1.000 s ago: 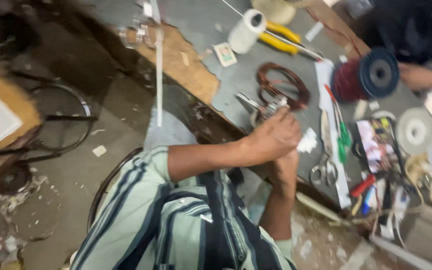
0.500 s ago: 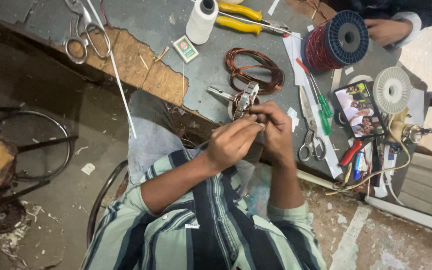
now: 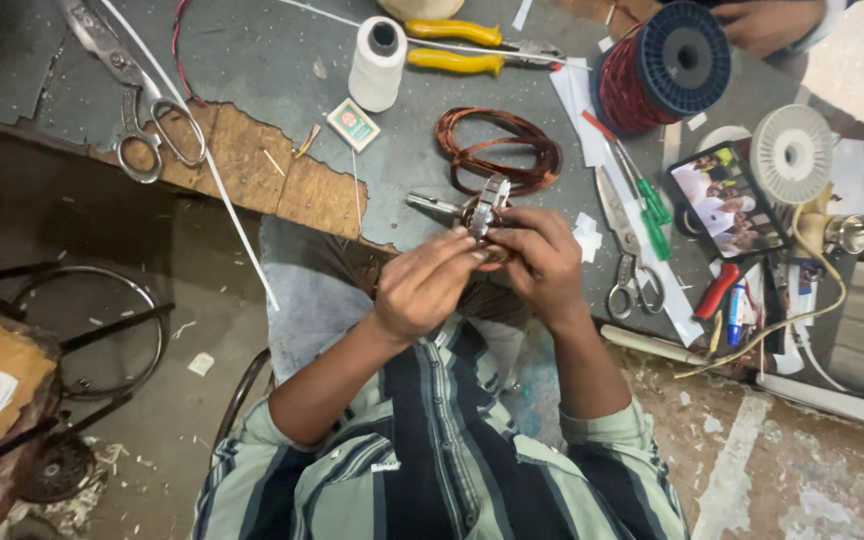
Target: The person cuts small rectangular pieces from a white strip using scissors and places them into the slots of a motor armature. They then handle a coil of copper wire, preparing it for winding onto the armature.
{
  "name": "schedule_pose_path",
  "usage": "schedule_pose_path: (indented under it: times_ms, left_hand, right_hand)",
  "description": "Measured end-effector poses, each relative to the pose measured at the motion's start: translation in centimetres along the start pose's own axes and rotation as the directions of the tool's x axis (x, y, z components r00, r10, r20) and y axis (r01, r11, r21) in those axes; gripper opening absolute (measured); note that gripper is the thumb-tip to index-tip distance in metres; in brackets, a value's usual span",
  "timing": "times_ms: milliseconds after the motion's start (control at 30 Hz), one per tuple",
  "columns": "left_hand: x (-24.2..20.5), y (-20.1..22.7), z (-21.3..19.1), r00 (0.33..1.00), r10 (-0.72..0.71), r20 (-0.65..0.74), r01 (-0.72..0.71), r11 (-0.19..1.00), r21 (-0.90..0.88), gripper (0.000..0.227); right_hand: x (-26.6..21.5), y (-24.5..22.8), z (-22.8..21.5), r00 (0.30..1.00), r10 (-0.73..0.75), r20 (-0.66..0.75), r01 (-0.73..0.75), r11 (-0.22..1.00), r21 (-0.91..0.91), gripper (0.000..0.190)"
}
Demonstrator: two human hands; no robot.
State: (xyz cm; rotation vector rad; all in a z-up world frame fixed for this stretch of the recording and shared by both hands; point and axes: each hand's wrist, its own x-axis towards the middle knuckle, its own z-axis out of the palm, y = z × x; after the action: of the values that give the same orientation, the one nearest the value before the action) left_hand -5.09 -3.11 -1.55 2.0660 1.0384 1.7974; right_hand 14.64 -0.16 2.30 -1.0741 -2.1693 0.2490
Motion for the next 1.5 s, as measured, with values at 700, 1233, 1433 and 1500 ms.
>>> schedule_pose_path:
  times_ms: [700, 1233, 1433, 1500]
  left_hand:
    - [-1.4, -0.2, 1.0, 0.874, -0.478, 0.082, 0.482, 0.836, -0.263, 0.031]
    - [-2.8, -1.7, 3.8, 0.527, -0.827, 0.195, 0.711, 0.304, -0.633, 0.019]
    - [0.5, -2.4, 0.8, 0.990, -0.139, -0.016, 0.138, 0.990, -0.017, 0.029]
    - [1.5, -2.8, 0.2, 0.966, -0.241, 0.090, 0.250, 0.964, -0.094, 0.030]
  right_hand:
    - [-0.5, -0.9, -0.1, 0.993, 0.119, 0.016, -0.120, 0.991, 0.054, 0.022]
    - [-0.8, -0.8, 0.9, 0.997, 0.061, -0.047, -0.060, 0.998, 0.034, 0.020]
    - [0.5, -2.6, 0.8, 0.979, 0.163, -0.122, -0.156, 0.986, 0.061, 0.016]
    - [1.1, -3.2, 1.0, 0.963, 0.217, -0.162, -0.210, 0.976, 0.060, 0.015]
